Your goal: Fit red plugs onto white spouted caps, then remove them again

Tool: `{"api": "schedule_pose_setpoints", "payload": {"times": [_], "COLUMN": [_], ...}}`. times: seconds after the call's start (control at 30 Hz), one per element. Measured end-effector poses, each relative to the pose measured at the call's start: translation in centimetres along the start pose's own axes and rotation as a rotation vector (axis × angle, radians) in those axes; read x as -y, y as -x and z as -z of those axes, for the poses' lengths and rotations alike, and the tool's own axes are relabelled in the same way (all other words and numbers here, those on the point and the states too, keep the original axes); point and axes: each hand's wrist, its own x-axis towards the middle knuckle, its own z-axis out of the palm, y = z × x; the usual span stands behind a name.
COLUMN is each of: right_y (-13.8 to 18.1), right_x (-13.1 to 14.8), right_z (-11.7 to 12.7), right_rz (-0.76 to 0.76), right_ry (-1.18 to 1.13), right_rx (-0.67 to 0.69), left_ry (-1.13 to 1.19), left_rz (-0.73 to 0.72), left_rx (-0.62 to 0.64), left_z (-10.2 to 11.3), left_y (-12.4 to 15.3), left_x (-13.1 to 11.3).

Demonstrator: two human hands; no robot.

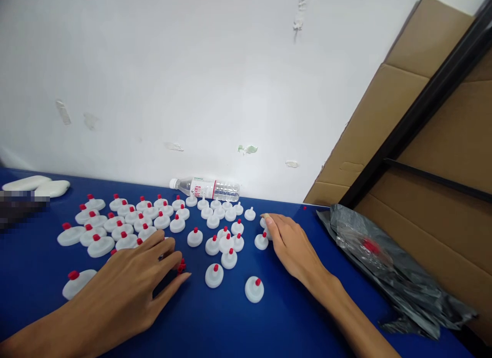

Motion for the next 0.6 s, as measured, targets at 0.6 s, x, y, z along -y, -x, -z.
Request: {"api": "schedule_pose_setpoints", "payload": {"times": [0.6], "right_y": [-3.1], "right_x": [1.3], "right_z": [0.5], "right_rz": [0.233], "right_ry": [0.041], "right_rx": [0.098], "left_ry": [-0.044], "left_rz": [-0.022], "left_rx": [0.116], "left_z": [-0.1], "left_y": [0.1], "left_x": [-0.4]}}
